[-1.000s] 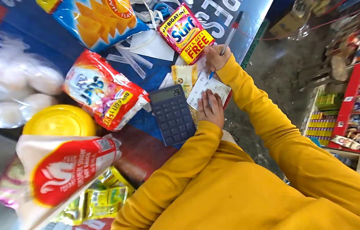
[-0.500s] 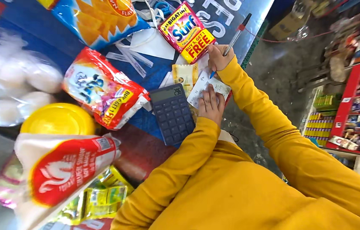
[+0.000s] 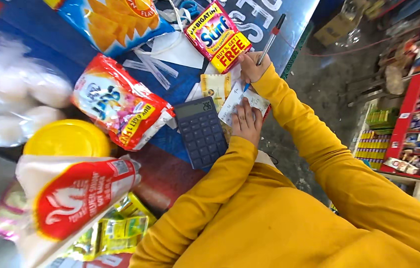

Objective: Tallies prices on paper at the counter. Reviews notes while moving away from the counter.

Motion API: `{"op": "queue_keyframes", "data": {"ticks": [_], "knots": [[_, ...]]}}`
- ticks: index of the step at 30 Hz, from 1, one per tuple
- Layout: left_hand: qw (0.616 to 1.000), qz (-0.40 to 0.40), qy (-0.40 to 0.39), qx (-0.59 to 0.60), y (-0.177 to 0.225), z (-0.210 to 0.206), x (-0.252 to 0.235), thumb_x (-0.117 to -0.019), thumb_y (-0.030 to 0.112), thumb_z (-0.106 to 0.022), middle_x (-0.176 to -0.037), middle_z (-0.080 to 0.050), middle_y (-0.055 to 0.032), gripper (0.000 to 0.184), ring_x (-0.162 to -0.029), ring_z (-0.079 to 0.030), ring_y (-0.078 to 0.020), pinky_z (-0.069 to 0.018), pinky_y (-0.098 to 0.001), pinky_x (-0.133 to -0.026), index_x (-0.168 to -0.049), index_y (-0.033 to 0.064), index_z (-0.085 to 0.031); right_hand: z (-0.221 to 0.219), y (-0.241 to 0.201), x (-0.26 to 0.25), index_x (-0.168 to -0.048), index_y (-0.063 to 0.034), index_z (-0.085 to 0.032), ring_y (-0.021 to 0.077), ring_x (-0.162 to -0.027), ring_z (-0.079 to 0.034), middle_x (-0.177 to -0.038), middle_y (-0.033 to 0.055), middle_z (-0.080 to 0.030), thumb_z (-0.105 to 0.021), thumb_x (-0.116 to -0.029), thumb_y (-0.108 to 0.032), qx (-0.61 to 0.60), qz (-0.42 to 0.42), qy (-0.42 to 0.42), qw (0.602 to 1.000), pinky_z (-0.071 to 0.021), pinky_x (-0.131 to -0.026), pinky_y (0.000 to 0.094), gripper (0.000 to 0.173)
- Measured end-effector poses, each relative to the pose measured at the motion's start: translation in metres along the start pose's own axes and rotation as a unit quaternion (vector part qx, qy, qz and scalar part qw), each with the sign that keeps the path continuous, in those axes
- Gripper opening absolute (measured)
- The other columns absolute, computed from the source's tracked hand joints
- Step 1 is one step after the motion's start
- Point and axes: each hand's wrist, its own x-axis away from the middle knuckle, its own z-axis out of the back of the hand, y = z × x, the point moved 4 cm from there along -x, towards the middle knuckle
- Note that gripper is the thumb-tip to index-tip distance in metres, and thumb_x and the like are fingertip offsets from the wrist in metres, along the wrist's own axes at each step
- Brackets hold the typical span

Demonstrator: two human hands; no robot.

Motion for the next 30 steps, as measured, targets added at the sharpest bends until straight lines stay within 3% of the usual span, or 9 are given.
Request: {"op": "queue_keyframes", "data": {"ticks": [6,12,17,22,26,30], "knots": [[1.0,0.002,-0.016,0.007,-0.0002,0.0008,-0.0008,-0.091,-0.009,-0.059,-0.152,-0.045,-0.0315,0.046,-0.133,-0.053,-0.0467,-0.0433,-0.0496,-0.103,-0.137,-0.0072,-0.058,0.0043,0.0032,0.0015,-0.061,-0.0192,-0.047,-0.0043,-0.039,-0.046,-0.046,-0.0128,-0.049,-0.041,-0.1041,-0.008,-0.034,-0.017,0.051,0.998,-0.0398,-0.04,0.0149,0.045],[1.0,-0.002,-0.022,-0.004,0.0001,0.0018,0.0,-0.0914,-0.011,-0.057,-0.152,-0.045,-0.0307,0.046,-0.134,-0.052,-0.0453,-0.0429,-0.0484,-0.104,-0.137,-0.007,-0.057,0.0023,0.001,0.002,-0.062,-0.0171,-0.047,-0.0037,-0.039,-0.046,-0.046,-0.0117,-0.048,-0.042,-0.105,-0.008,-0.013,-0.041,0.037,0.998,-0.0404,-0.041,0.0147,0.044],[1.0,0.007,-0.004,-0.015,0.001,0.0,0.0004,-0.0919,-0.01,-0.057,-0.151,-0.047,-0.0293,0.044,-0.133,-0.054,-0.0438,-0.0431,-0.0466,-0.104,-0.136,-0.0062,-0.059,0.0019,0.0037,-0.0005,-0.06,-0.0177,-0.046,-0.0046,-0.039,-0.045,-0.046,-0.0123,-0.047,-0.045,-0.1041,-0.008,0.005,-0.026,0.058,0.998,-0.0387,-0.041,0.0148,0.046],[0.999,0.013,0.031,0.004,0.0008,-0.0009,0.0005,-0.0896,-0.01,-0.059,-0.148,-0.05,-0.0307,0.043,-0.129,-0.057,-0.0449,-0.0448,-0.0475,-0.101,-0.132,-0.0079,-0.061,0.0006,-0.001,-0.0009,-0.06,-0.0173,-0.044,-0.0042,-0.039,-0.043,-0.046,-0.0122,-0.044,-0.044,-0.1041,-0.006,0.019,-0.049,0.029,0.998,-0.039,-0.041,0.0148,0.045],[1.0,0.0,-0.026,0.015,0.0003,0.0006,-0.0001,-0.0911,-0.011,-0.057,-0.153,-0.044,-0.0321,0.047,-0.135,-0.052,-0.0469,-0.0429,-0.0515,-0.104,-0.138,-0.0089,-0.055,0.0044,0.0032,-0.0027,-0.061,-0.017,-0.047,-0.0038,-0.04,-0.045,-0.047,-0.0123,-0.046,-0.041,-0.1048,-0.009,-0.004,-0.034,0.046,0.998,-0.0398,-0.042,0.0156,0.045],[1.0,0.001,-0.012,0.008,0.0003,-0.0002,-0.0004,-0.0913,-0.011,-0.056,-0.151,-0.046,-0.0314,0.045,-0.134,-0.053,-0.0459,-0.0434,-0.0499,-0.103,-0.137,-0.0084,-0.057,0.0031,-0.0007,-0.0016,-0.063,-0.0145,-0.047,-0.0037,-0.04,-0.045,-0.047,-0.0114,-0.046,-0.043,-0.1062,-0.009,0.02,-0.053,0.06,0.997,-0.0394,-0.042,0.015,0.044]]}}
